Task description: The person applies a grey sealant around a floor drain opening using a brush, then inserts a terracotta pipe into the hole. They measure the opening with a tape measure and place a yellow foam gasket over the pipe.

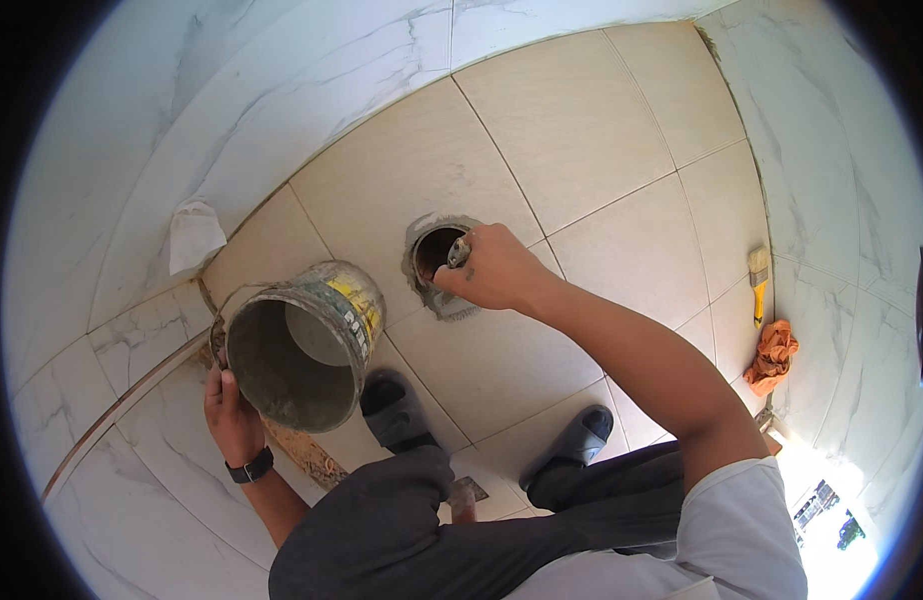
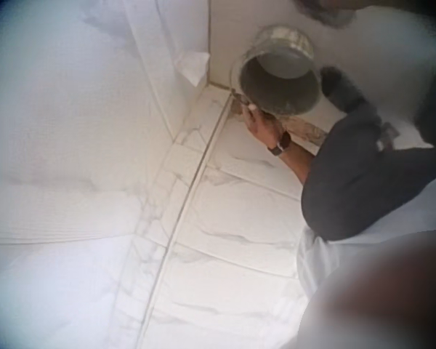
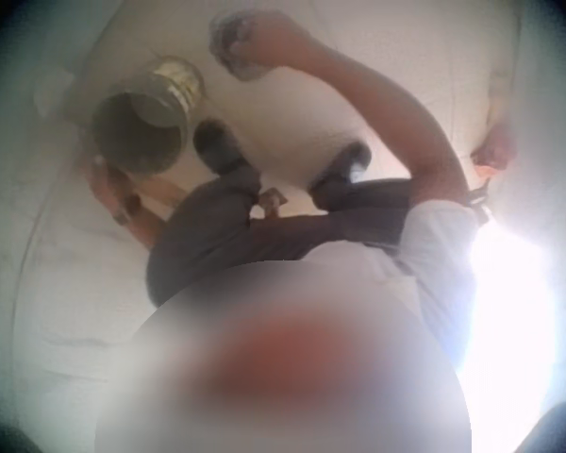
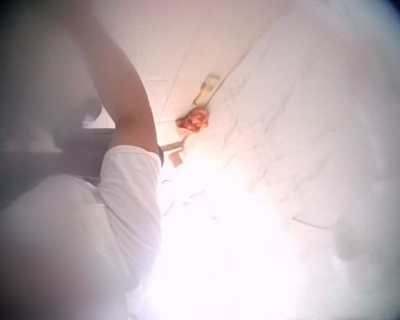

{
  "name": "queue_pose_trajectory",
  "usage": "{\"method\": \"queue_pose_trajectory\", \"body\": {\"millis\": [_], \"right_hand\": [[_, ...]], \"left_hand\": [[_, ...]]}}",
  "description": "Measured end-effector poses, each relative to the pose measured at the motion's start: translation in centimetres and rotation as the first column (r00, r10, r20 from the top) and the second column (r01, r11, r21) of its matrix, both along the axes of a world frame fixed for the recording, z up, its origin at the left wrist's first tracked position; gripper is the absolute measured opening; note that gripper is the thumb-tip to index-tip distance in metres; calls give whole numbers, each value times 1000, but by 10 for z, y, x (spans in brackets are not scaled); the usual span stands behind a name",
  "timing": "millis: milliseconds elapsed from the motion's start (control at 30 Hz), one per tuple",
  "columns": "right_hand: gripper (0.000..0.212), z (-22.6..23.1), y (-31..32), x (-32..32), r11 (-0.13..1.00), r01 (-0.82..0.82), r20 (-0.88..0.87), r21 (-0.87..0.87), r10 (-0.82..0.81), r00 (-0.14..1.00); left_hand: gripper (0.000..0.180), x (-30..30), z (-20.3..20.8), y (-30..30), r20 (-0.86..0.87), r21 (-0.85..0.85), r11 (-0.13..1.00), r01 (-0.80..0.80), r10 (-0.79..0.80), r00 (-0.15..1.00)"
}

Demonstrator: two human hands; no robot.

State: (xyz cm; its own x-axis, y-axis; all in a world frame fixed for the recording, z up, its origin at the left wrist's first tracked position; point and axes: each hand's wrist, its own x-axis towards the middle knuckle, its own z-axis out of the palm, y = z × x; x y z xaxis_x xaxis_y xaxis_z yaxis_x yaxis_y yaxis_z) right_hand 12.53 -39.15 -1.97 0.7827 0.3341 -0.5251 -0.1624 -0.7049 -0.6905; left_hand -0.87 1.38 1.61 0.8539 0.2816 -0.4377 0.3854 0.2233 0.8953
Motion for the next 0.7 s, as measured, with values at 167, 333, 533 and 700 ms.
{"method": "queue_pose_trajectory", "body": {"millis": [167,333,533,700], "right_hand": [[42,7,-17,16,989,143,-86,31,-140,986],[37,-4,-11,-1,957,282,-20,67,-281,960],[39,-9,2,-15,994,105,-40,44,-103,994],[37,-4,3,9,1000,9,85,4,-9,996]], "left_hand": [[51,-3,3,0,-52,25,999,-33,34,998],[51,-5,4,2,-58,15,1000,-26,27,998],[49,-10,5,5,-85,44,999,-22,26,996],[49,-11,2,4,-44,-1,999,-35,35,998]]}}
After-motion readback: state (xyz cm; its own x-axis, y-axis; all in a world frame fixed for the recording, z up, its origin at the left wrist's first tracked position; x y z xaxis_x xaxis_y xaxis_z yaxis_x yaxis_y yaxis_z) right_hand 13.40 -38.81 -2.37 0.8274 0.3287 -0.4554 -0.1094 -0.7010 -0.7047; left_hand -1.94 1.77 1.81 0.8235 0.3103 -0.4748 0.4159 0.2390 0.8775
